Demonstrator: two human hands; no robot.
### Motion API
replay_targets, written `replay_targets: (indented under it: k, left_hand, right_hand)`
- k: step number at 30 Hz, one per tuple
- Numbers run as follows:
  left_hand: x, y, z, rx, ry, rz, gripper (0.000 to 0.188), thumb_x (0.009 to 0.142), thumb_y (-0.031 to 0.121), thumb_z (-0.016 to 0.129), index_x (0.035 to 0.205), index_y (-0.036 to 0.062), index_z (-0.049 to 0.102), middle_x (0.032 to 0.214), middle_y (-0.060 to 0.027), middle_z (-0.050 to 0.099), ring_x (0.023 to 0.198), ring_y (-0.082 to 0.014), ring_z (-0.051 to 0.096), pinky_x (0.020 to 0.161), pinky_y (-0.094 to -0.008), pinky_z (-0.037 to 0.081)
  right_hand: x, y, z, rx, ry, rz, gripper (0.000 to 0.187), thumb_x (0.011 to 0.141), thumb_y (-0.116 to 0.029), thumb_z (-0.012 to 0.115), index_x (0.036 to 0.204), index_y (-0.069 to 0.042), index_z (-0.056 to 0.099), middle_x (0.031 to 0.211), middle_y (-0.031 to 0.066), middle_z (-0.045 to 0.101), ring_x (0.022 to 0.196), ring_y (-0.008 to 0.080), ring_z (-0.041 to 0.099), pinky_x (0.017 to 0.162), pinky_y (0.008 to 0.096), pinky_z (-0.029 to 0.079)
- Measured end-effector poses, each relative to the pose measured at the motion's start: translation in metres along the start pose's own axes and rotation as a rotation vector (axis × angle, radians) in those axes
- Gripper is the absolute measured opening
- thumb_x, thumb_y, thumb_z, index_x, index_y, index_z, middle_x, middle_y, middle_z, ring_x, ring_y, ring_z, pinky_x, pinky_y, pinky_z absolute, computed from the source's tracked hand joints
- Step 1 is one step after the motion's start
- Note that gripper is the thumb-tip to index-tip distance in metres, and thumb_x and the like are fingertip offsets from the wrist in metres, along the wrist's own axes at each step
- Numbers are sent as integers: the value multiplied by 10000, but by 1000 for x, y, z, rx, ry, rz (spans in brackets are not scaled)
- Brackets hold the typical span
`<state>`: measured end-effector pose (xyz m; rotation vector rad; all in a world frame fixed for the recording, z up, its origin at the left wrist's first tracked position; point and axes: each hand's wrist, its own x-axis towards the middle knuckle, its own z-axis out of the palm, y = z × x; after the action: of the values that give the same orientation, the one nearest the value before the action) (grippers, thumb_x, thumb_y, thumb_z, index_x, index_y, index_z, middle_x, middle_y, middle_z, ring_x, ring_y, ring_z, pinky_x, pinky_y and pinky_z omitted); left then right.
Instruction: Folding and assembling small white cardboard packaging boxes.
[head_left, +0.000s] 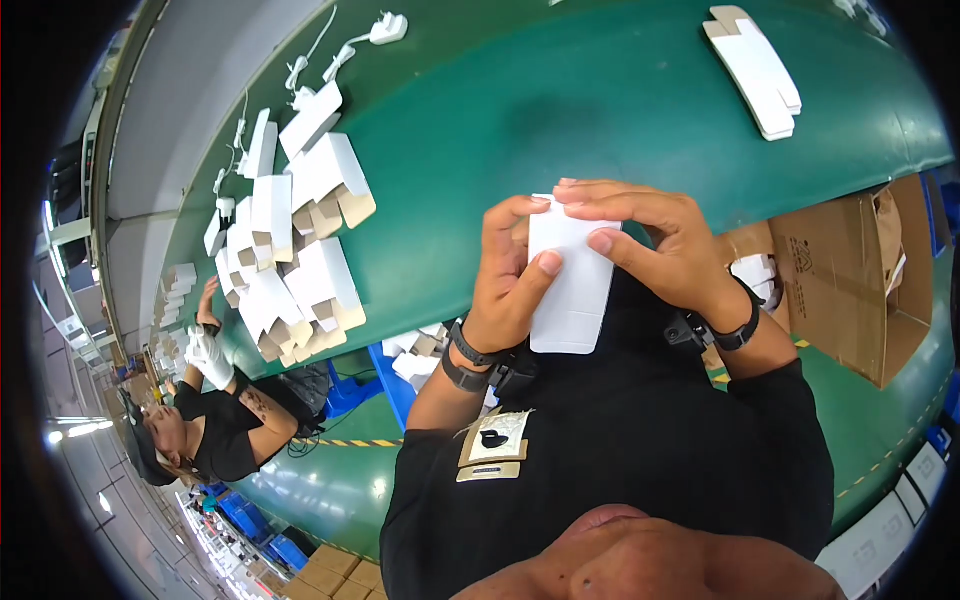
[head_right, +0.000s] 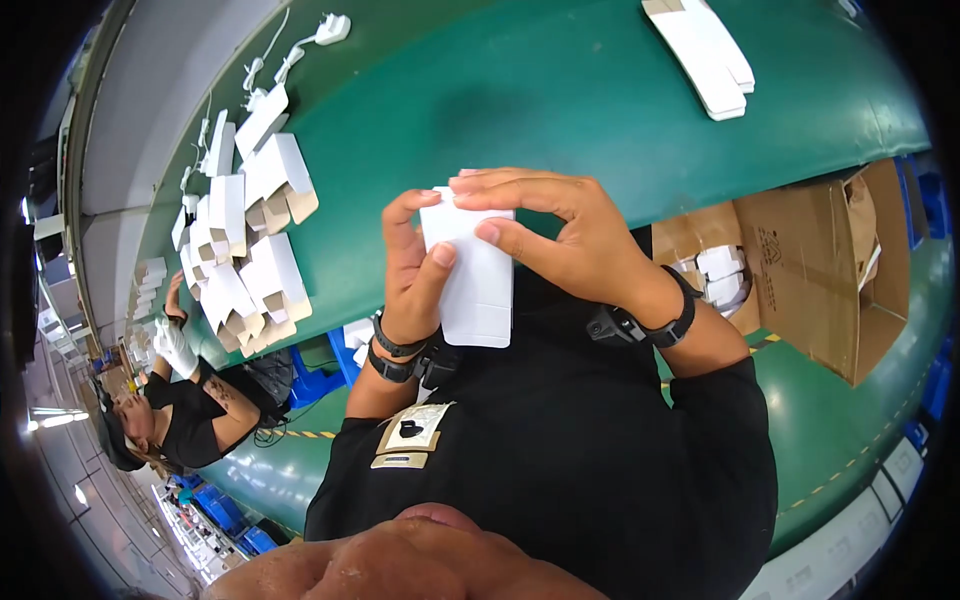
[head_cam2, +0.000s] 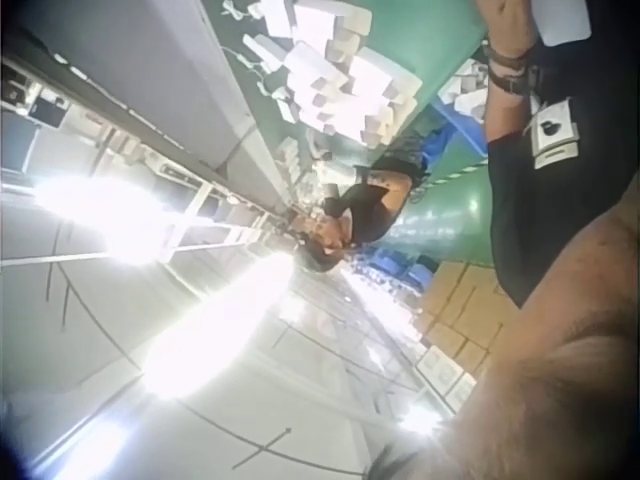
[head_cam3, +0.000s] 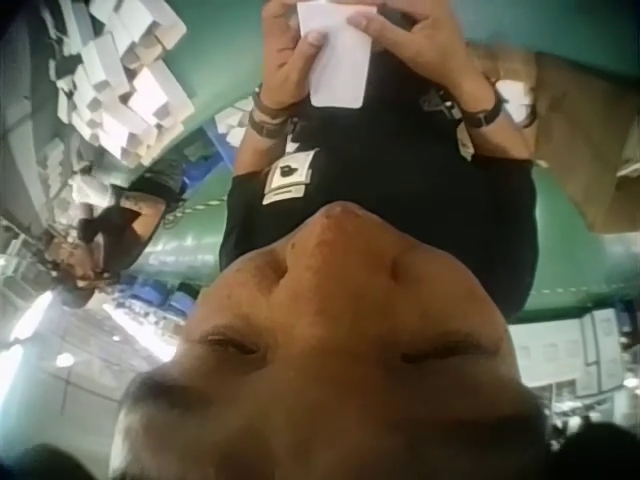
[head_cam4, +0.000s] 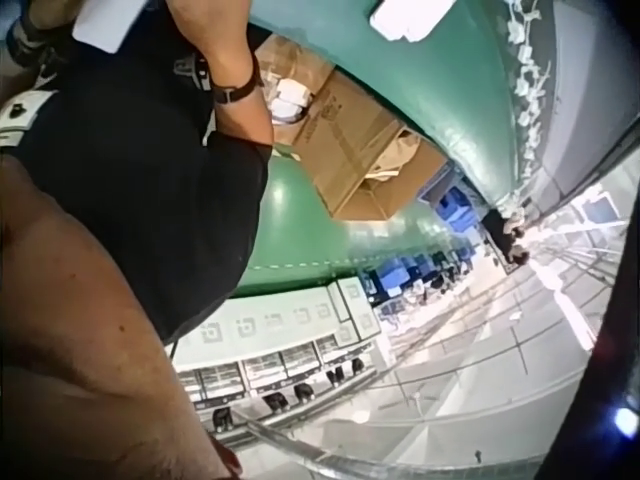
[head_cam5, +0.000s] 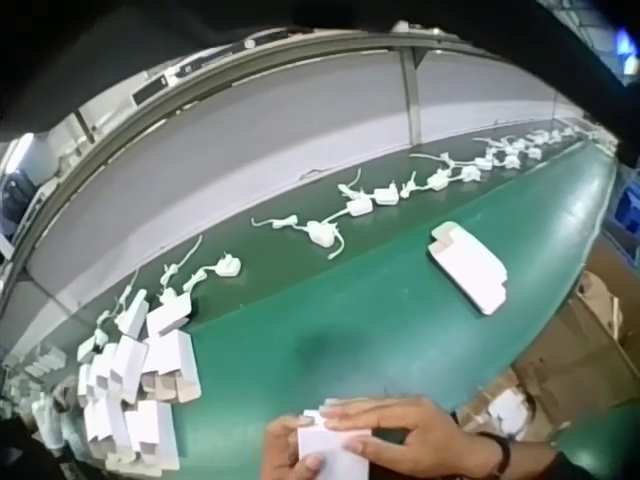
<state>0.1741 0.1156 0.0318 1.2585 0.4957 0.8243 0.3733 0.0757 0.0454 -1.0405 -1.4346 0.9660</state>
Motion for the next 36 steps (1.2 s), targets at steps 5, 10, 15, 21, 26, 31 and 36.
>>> replay_targets:
  k: [5,10,15,21,26,31,36]
  left_hand:
    - [71,-10,-45,-32,342,-144,479,976,169,564,1364,92,292,1131,-122,563,948,-162,575,802,-299,489]
    - [176,-24,-168,59,735,28,529,949,220,616,1337,36,308,1106,-116,555,915,-157,576,746,-256,500]
    - [227,-24,-210,-22,931,-96,566,907,252,660,1322,1,367,1158,-137,544,985,-189,563,824,-277,476]
    - [200,-26,-186,229,1007,99,513,908,210,644,1322,5,419,1189,-128,533,1053,-182,522,902,-294,429]
    - [119,-5,-60,1,552,147,516,931,244,617,1361,45,412,1301,-118,488,1160,-201,486,1000,-357,397]
    - [63,9,28,-188,205,40,712,914,421,625,1437,38,330,1435,-201,408,1317,-314,438,1079,-437,385]
    - [46,9,17,-436,-19,23,887,863,449,684,1498,53,208,1448,-219,392,1320,-324,441,1074,-430,386]
  right_hand:
    - [28,13,-70,-840,198,-59,442,884,-225,670,1293,-81,586,1392,197,510,1317,368,453,1085,448,363]
    - [5,56,-165,-1586,375,266,635,819,-303,731,1371,-87,503,1393,247,478,1293,398,454,1049,447,393]
    - [-8,72,-184,-1380,396,243,493,838,-256,704,1263,-36,585,1296,241,565,1180,400,543,984,456,443]
    - [-9,54,-189,-1246,423,235,375,867,-186,669,1192,-2,630,1255,212,605,1100,378,602,949,427,467]
    - [-2,30,-156,-1373,494,133,277,901,-80,602,1164,-6,646,1212,168,642,1044,350,633,905,407,492]
    - [-10,-19,-19,-1041,376,-441,246,912,-22,560,1143,-6,645,1120,157,673,1026,335,654,863,414,518]
    - [-13,-45,9,-580,191,-316,269,876,-103,654,1124,-3,628,1036,173,675,990,315,665,834,376,524]
